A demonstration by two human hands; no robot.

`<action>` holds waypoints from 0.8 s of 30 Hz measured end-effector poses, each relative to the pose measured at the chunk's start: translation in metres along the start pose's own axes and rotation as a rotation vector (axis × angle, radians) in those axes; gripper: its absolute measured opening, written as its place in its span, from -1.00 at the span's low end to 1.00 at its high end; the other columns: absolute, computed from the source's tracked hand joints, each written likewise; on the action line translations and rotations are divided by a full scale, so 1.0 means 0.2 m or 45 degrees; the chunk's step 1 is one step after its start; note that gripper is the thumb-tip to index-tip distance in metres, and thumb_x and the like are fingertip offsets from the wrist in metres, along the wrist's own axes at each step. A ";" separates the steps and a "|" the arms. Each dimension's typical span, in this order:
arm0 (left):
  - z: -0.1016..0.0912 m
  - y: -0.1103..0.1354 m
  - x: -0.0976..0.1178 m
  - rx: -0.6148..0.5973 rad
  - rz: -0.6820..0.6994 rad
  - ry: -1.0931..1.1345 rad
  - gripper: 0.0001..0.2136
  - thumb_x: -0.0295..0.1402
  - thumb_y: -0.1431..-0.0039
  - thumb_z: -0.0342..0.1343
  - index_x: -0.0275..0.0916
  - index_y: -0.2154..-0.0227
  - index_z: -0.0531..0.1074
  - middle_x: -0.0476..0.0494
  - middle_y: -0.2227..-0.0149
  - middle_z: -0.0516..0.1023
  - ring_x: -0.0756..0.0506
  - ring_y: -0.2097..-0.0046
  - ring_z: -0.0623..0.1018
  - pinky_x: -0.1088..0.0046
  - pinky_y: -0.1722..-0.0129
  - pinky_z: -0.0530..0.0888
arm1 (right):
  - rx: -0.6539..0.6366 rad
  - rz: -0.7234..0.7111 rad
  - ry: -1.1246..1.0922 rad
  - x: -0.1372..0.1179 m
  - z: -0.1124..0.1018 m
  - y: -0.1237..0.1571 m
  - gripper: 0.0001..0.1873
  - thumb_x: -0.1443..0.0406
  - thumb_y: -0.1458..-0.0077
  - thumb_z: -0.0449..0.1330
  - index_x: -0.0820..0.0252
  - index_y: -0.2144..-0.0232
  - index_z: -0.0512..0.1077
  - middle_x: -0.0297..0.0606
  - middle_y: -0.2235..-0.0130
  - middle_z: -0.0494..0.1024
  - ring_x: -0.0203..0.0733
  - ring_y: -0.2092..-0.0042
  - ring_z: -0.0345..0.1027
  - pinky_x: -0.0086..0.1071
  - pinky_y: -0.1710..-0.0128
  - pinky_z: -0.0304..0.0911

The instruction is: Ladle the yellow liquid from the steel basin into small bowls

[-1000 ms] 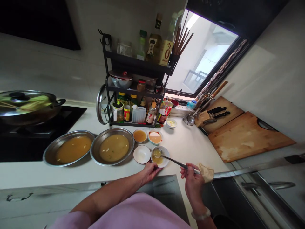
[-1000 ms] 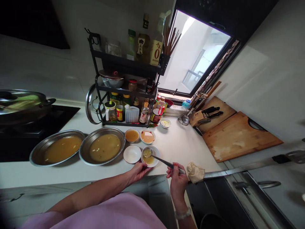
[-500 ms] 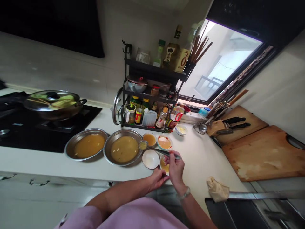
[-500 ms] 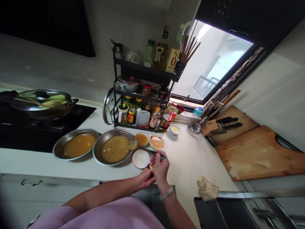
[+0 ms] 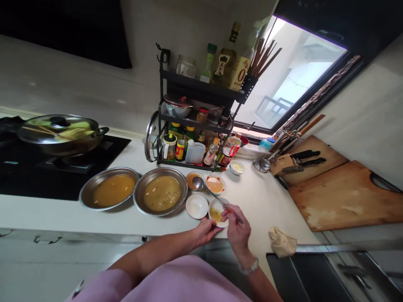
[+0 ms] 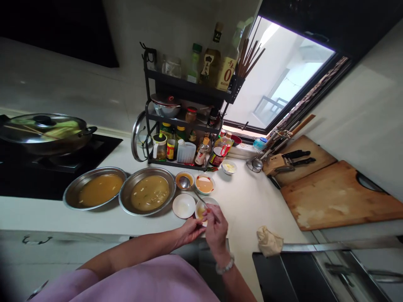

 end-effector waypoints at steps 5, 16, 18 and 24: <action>-0.02 -0.01 0.01 0.058 -0.060 -0.010 -0.30 -0.82 0.18 -0.02 -0.19 -0.09 0.23 -0.21 0.09 0.53 -0.19 0.12 0.59 0.25 0.21 0.60 | 0.253 0.210 0.120 0.03 -0.32 0.12 -0.70 0.11 -0.21 0.08 0.21 0.25 0.46 -0.33 0.50 0.51 -0.28 0.58 0.34 -0.38 0.56 0.35; 0.02 0.04 -0.01 0.066 0.028 -0.197 -0.11 -0.78 0.19 0.05 0.04 -0.22 0.08 -0.14 0.08 0.45 -0.05 0.26 0.59 0.35 0.29 0.60 | 0.029 0.106 0.221 0.22 -0.56 0.40 -0.79 0.23 -0.20 0.10 0.12 0.24 0.53 -0.23 0.32 0.53 -0.25 0.45 0.43 -0.39 0.51 0.39; 0.03 0.04 -0.01 0.076 0.028 -0.234 -0.10 -0.79 0.20 0.04 0.05 -0.23 0.06 -0.12 0.12 0.46 -0.03 0.29 0.58 0.38 0.31 0.60 | 0.001 0.148 0.207 0.23 -0.55 0.44 -0.78 0.21 -0.19 0.11 0.13 0.25 0.54 -0.22 0.31 0.53 -0.24 0.43 0.43 -0.38 0.49 0.39; 0.04 0.04 0.01 0.113 0.019 -0.327 -0.12 -0.77 0.18 0.02 0.01 -0.23 0.04 -0.09 0.19 0.45 0.02 0.38 0.54 0.42 0.35 0.59 | 0.394 0.514 0.061 0.21 -0.48 0.44 -0.62 0.02 -0.13 0.17 0.24 0.30 0.45 -0.34 0.57 0.48 -0.26 0.62 0.32 -0.38 0.59 0.33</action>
Point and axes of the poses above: each hand's wrist, its own y-axis away from the middle knuckle, its own z-axis out of the palm, x = y × z, the point moved 1 cm from there along -y, towards the middle knuckle
